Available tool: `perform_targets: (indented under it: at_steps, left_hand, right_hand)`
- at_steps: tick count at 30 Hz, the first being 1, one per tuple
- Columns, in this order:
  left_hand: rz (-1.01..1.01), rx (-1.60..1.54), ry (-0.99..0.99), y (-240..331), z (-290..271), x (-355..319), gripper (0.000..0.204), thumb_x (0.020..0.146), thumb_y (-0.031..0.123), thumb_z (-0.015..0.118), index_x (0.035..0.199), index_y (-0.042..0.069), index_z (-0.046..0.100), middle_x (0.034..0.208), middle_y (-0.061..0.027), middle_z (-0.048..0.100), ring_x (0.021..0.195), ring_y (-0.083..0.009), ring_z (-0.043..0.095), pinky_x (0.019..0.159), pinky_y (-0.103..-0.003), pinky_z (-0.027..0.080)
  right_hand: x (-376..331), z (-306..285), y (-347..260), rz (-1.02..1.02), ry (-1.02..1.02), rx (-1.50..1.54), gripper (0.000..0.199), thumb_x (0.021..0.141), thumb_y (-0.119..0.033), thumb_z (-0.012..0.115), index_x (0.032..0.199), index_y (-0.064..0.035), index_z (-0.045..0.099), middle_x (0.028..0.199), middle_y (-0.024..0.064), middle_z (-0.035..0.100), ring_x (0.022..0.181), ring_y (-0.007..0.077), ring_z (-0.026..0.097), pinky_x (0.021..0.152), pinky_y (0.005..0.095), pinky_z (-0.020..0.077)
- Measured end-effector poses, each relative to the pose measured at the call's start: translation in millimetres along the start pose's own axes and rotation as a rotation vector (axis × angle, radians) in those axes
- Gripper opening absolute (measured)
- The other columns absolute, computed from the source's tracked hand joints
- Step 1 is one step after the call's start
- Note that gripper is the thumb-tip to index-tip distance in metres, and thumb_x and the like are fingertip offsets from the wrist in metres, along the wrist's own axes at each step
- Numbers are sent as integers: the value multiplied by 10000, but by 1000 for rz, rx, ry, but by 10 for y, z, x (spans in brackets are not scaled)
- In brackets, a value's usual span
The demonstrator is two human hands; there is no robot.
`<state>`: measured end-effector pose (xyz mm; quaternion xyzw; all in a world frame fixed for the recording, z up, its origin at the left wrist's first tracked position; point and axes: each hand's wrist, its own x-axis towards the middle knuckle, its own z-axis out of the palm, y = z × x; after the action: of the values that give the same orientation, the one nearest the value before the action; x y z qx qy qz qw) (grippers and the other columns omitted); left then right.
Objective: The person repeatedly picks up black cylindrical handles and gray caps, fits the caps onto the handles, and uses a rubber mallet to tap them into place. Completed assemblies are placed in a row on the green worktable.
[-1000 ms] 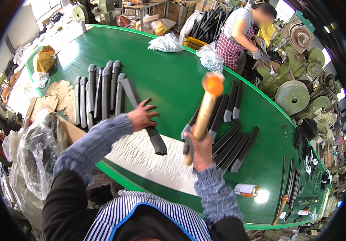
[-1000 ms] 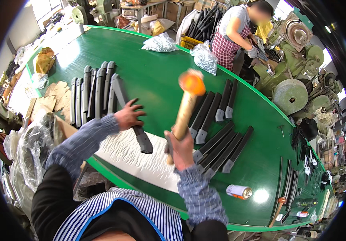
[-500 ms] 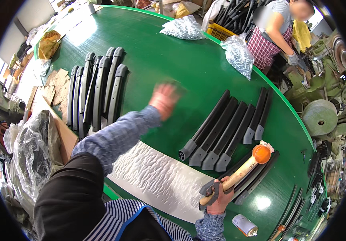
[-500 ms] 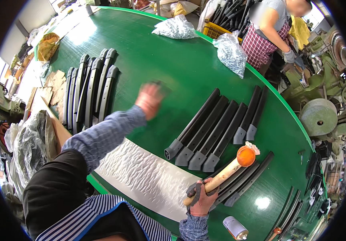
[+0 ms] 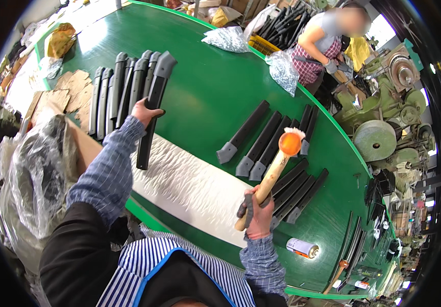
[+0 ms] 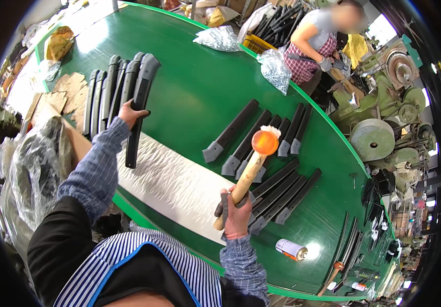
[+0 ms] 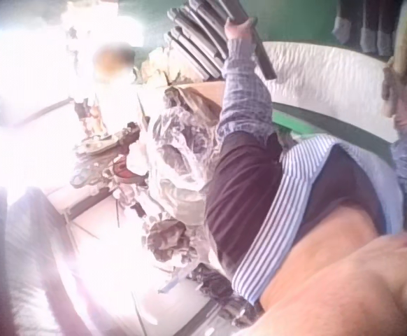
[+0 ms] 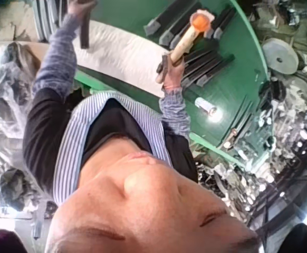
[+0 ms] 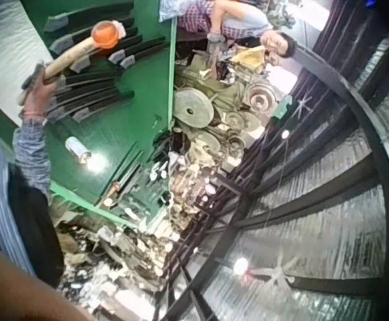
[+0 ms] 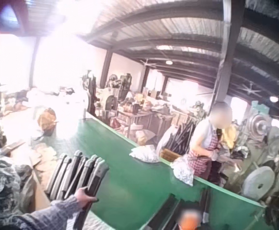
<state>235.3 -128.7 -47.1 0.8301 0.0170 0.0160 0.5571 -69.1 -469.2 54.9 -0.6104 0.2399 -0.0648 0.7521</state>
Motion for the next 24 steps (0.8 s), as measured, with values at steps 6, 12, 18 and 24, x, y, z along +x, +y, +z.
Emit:
perform_targets:
  at_steps: [6, 12, 18, 24]
  left_hand:
    - [270, 165, 420, 524, -1972, -1273, 347, 762, 180, 848, 1010, 4, 681, 865, -44, 716, 739, -94, 617, 691, -308, 529]
    - [107, 0, 718, -256, -2563, -1982, 406, 706, 266, 891, 962, 19, 696, 815, -62, 715, 717, -115, 626, 703, -316, 530]
    - [156, -229, 748, -701, -2479, -2033, 326, 702, 197, 888, 912, 30, 703, 812, -31, 720, 725, -95, 624, 705, -302, 526]
    - [126, -196, 749, -631, -2467, -2094, 362, 698, 260, 872, 935, 41, 710, 792, -40, 719, 728, -96, 633, 705, -314, 524]
  right_hand:
    - [-413, 615, -329, -43, -289, -136, 214, 987, -236, 605, 1045, -68, 486, 686, 33, 504, 480, 129, 518, 431, 279, 447]
    - [-555, 1602, -322, -271, -751, -419, 277, 950, -158, 661, 1134, -16, 510, 740, 32, 554, 532, 102, 535, 446, 272, 453]
    - [-1035, 2966, -1695, -975, -894, -413, 329, 949, -236, 676, 1110, -4, 507, 747, 79, 598, 559, 159, 580, 471, 309, 451]
    - [-1353, 3648, -1221, -1249, -698, -1049, 454, 904, -239, 622, 1236, 35, 479, 849, 266, 666, 798, 427, 672, 722, 473, 561]
